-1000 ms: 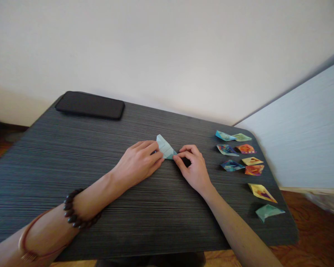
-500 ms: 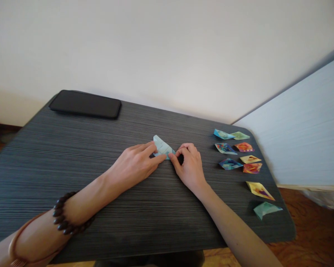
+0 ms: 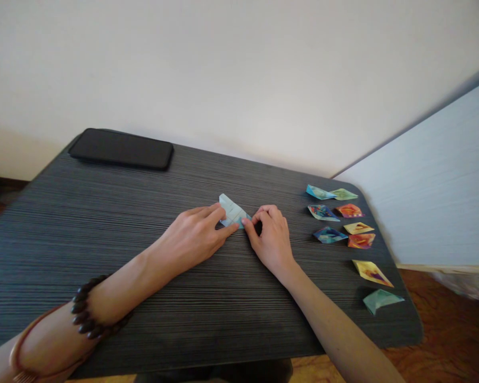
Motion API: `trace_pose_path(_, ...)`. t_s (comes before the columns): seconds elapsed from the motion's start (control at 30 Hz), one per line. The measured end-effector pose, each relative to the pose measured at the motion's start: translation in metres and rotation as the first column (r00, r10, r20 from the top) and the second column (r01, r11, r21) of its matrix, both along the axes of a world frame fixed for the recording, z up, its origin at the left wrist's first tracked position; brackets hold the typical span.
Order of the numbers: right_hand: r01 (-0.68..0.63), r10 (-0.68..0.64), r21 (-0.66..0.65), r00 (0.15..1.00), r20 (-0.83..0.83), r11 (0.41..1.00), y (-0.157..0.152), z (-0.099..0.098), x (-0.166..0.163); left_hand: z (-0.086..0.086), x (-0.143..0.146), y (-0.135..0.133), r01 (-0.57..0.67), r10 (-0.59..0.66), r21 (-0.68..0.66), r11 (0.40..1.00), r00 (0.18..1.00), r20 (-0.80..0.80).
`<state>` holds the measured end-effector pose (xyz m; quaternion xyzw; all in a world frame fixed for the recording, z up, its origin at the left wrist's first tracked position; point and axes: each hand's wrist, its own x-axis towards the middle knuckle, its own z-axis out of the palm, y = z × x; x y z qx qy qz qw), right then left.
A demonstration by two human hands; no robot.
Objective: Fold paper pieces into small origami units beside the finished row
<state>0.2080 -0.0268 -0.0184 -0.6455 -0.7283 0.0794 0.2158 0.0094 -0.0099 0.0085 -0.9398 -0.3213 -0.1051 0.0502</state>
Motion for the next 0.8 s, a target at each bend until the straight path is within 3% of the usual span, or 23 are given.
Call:
trace_pose_path(0.37,0.01,-0.01,0.011,1.0,0.007,1.0,0.0,-0.0026,-0.0005,0.0008,0.0031,-0.0019,-0.019,0.019,0.01,1.0,1.0,0.005)
trace_pose_path(0.8,-0.046,0.049,0.027,0.993,-0.109,0.999,-0.0033,0.0046,0.0004,0.0012,0.0042,-0.0034,-0.019,0.019,0.016,1.0,0.999,0.028)
